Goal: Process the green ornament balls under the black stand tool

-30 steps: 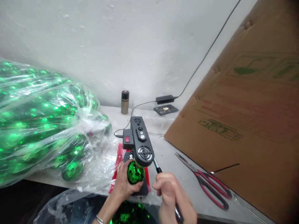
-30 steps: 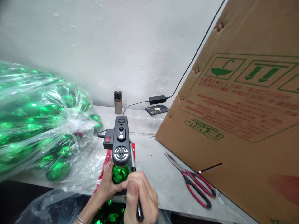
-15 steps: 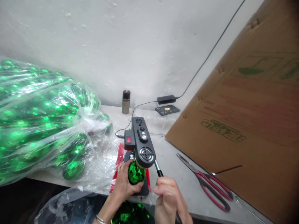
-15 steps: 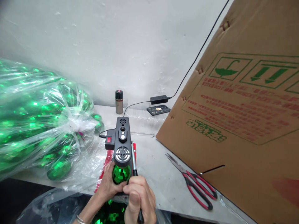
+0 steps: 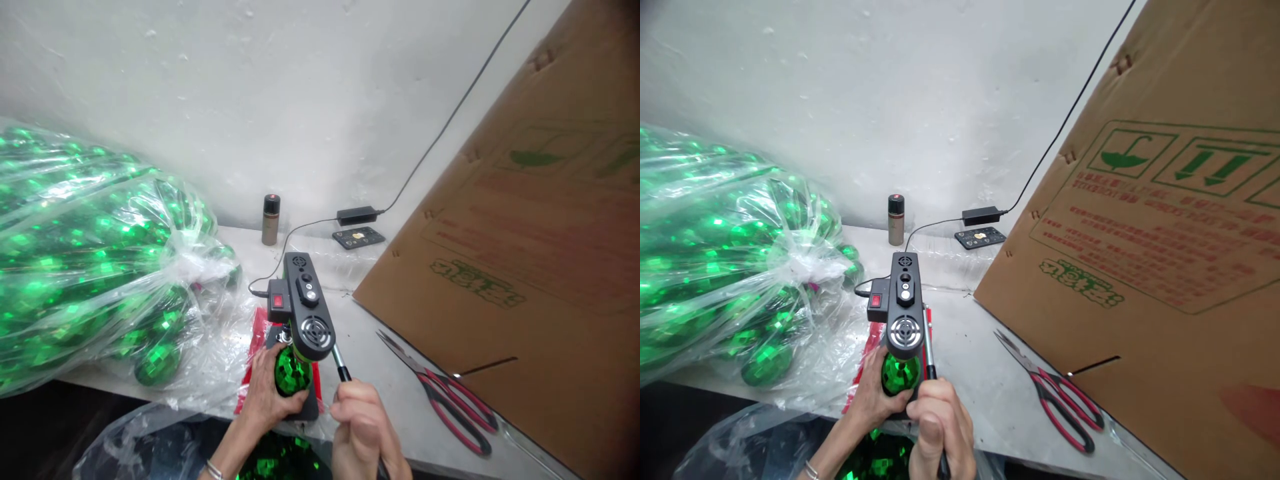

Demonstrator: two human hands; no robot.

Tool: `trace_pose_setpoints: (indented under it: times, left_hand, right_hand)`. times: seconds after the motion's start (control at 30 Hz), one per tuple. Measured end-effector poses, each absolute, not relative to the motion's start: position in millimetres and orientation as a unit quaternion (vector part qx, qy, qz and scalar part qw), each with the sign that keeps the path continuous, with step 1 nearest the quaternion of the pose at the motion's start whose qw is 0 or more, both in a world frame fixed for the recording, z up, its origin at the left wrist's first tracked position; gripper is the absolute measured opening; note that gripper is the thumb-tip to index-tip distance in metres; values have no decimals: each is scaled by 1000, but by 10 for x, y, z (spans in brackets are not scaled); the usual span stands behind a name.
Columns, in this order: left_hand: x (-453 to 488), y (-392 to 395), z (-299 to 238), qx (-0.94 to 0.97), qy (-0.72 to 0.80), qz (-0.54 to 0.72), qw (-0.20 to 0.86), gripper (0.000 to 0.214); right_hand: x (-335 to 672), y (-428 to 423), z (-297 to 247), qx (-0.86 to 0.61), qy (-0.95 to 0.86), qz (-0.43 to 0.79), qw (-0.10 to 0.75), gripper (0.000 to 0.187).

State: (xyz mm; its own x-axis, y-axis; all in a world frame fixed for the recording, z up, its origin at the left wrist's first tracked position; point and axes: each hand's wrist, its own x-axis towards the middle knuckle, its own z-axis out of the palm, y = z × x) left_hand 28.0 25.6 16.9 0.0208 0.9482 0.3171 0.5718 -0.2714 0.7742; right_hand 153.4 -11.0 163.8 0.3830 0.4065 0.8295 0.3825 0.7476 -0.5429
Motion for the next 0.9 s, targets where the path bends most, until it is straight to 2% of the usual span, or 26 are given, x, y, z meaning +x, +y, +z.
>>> trace_pose_setpoints:
  times: [0.57, 0.8, 0.9]
  left_hand:
    - [310, 274, 152, 669, 567, 417, 238, 83]
    - [297, 285, 187, 673, 564, 415, 237, 82]
    - [295, 287, 210, 674, 565, 411, 240, 83]
  right_hand:
    - [1487, -83, 1662, -367, -534, -15, 762, 47]
    - [1500, -80, 1645, -368, -535, 4, 760, 47]
    - [1493, -85, 1557, -364, -540, -23, 759, 47]
